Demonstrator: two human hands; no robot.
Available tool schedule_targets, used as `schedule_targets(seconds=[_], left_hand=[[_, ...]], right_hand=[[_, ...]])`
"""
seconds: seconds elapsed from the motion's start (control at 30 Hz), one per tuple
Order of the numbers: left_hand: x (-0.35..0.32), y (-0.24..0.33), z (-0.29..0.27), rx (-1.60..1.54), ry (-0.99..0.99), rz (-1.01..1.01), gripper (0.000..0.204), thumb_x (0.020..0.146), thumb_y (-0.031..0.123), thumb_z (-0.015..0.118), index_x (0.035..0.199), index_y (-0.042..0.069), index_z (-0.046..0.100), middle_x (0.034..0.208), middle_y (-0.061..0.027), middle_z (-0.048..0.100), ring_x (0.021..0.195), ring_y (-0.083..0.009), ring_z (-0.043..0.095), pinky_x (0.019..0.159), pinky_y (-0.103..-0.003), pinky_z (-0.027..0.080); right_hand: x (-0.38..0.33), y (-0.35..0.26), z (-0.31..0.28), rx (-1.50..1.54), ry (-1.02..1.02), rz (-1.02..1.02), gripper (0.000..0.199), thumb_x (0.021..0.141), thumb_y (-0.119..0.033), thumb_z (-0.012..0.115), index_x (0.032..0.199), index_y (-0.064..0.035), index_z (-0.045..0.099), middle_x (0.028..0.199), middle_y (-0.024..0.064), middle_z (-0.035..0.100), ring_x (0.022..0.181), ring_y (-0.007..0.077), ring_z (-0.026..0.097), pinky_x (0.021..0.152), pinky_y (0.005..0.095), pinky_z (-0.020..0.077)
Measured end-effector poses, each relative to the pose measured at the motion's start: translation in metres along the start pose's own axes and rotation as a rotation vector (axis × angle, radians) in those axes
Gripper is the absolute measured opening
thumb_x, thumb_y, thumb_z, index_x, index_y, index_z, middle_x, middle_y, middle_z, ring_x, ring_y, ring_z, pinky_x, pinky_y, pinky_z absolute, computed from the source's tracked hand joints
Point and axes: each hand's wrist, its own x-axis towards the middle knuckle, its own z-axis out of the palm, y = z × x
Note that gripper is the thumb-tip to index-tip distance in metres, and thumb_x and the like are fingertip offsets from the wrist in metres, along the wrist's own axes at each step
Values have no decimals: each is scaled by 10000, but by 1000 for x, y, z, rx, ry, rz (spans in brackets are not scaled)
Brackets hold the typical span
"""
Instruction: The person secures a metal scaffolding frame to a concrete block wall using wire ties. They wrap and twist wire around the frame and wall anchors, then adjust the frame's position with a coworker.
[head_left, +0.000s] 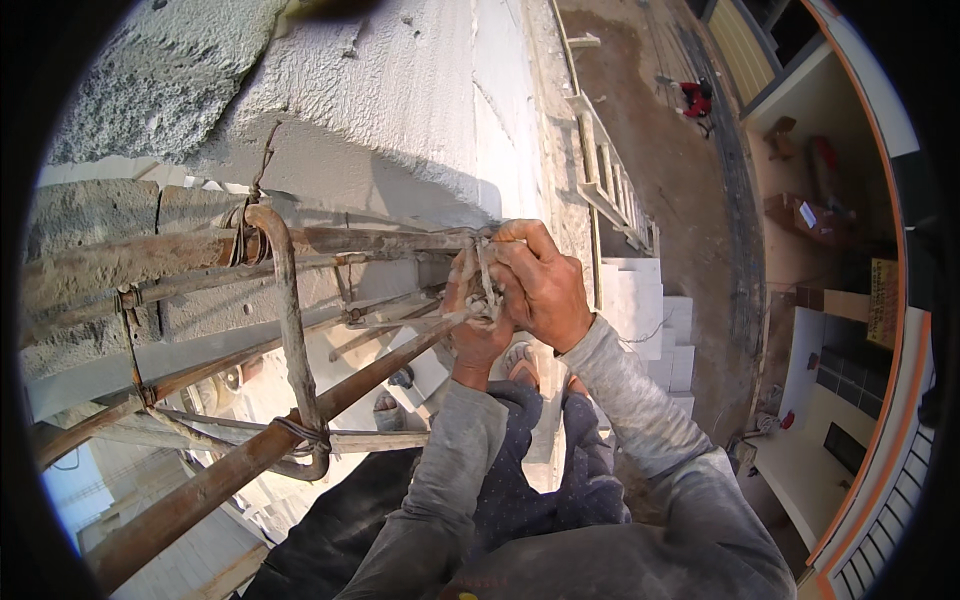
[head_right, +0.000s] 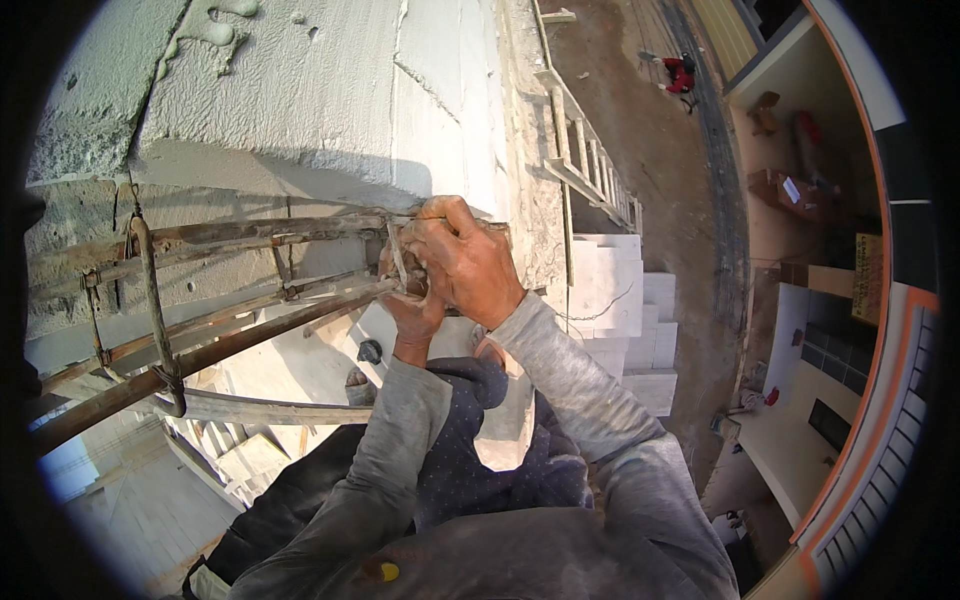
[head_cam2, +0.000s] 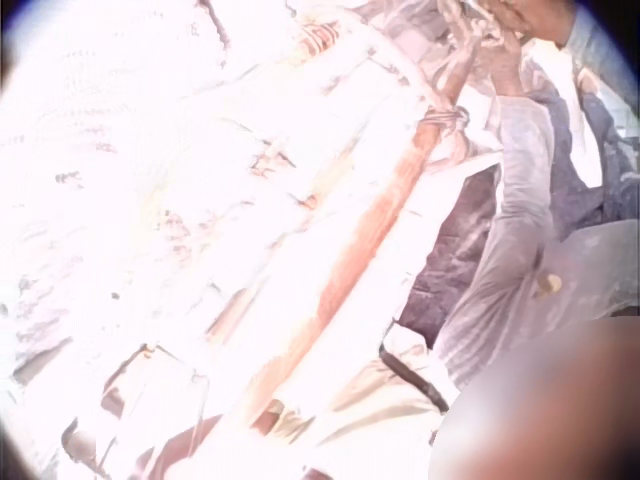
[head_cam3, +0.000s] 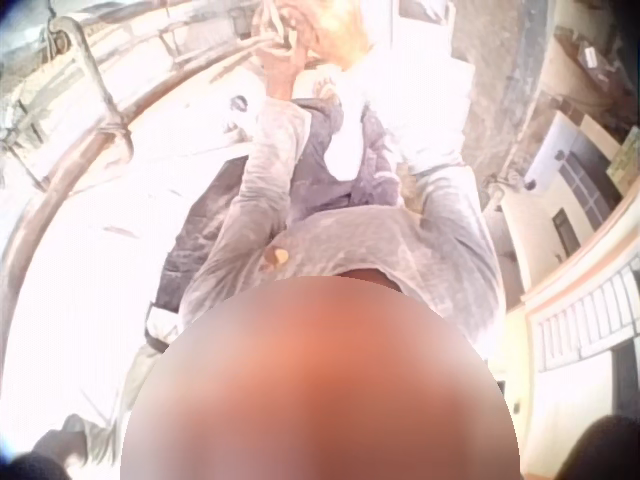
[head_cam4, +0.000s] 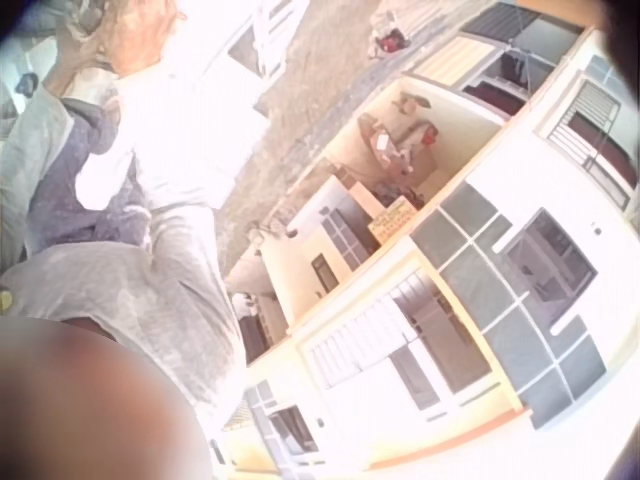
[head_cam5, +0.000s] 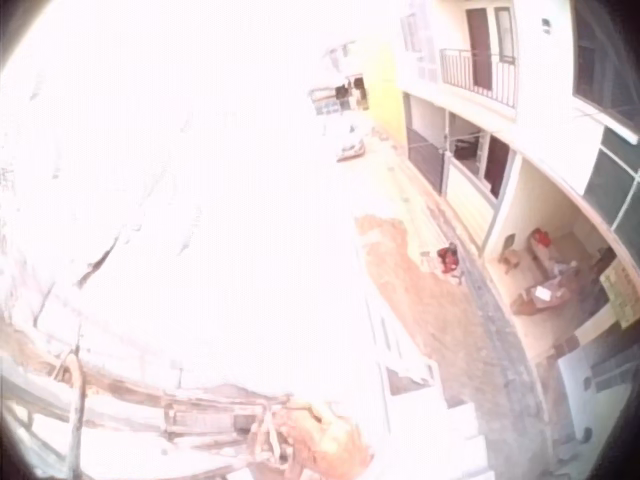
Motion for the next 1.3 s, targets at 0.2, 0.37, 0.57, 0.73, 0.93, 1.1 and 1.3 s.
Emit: schedule_targets(seconds=[0.2, 0.37, 0.57, 0.73, 0.93, 1.1, 1.3], left_hand=[[11, -5, -4, -290, 131, -291, 325, 914, 156, 695, 1151, -63, 663, 1103, -102, 687, 973, -152, 649, 844, -282, 533], [26, 5, -2, 86, 109, -114, 170, 920, 125, 703, 1025, -9, 705, 914, -32, 700, 775, -93, 624, 693, -254, 532], [27, 3, 12, -98, 303, -140, 191, 941, 168, 696, 867, -4, 659, 844, -49, 682, 727, -103, 618, 640, -254, 498], [27, -15, 6, 114, 228, -47, 239, 948, 211, 706, 964, -17, 636, 791, -40, 655, 721, -108, 603, 665, -266, 491], [24, -9, 1, 35, 199, -165, 202, 961, 157, 669, 1023, -35, 659, 877, -72, 703, 838, -112, 631, 785, -283, 512], [31, 5, -7, 220, 134, -100, 367, 922, 334, 736, 883, -29, 699, 782, -71, 680, 710, -158, 586, 653, -354, 476], [23, 7, -8, 313, 95, -139, 204, 907, 177, 718, 951, -22, 723, 891, -100, 716, 794, -165, 635, 744, -340, 507]], right_hand=[[-3, 0, 4, 152, 131, 10, 114, 880, -5, 621, 992, -23, 638, 993, 140, 656, 808, 294, 702, 647, 375, 587], [-5, -3, 9, 272, 164, 168, 155, 878, 38, 573, 1014, -17, 620, 1013, 152, 640, 905, 321, 679, 732, 375, 565], [-5, -10, 6, 241, 141, 188, 184, 863, 59, 580, 1024, -16, 629, 1009, 141, 601, 890, 333, 650, 734, 386, 539], [0, -3, -3, 268, 74, 161, 184, 866, 47, 594, 1027, -28, 641, 991, 149, 612, 880, 337, 652, 720, 393, 534], [15, 9, -23, 211, -121, 130, 146, 875, -8, 575, 1004, -21, 641, 899, 176, 640, 756, 344, 658, 669, 409, 525], [41, 26, -35, 152, -395, 245, 128, 902, -55, 564, 981, -42, 663, 661, 134, 639, 485, 208, 564, 503, 351, 460], [47, 26, -29, 181, -329, 242, 127, 905, -128, 598, 912, -47, 696, 626, 87, 629, 436, 120, 462, 462, 325, 411]])
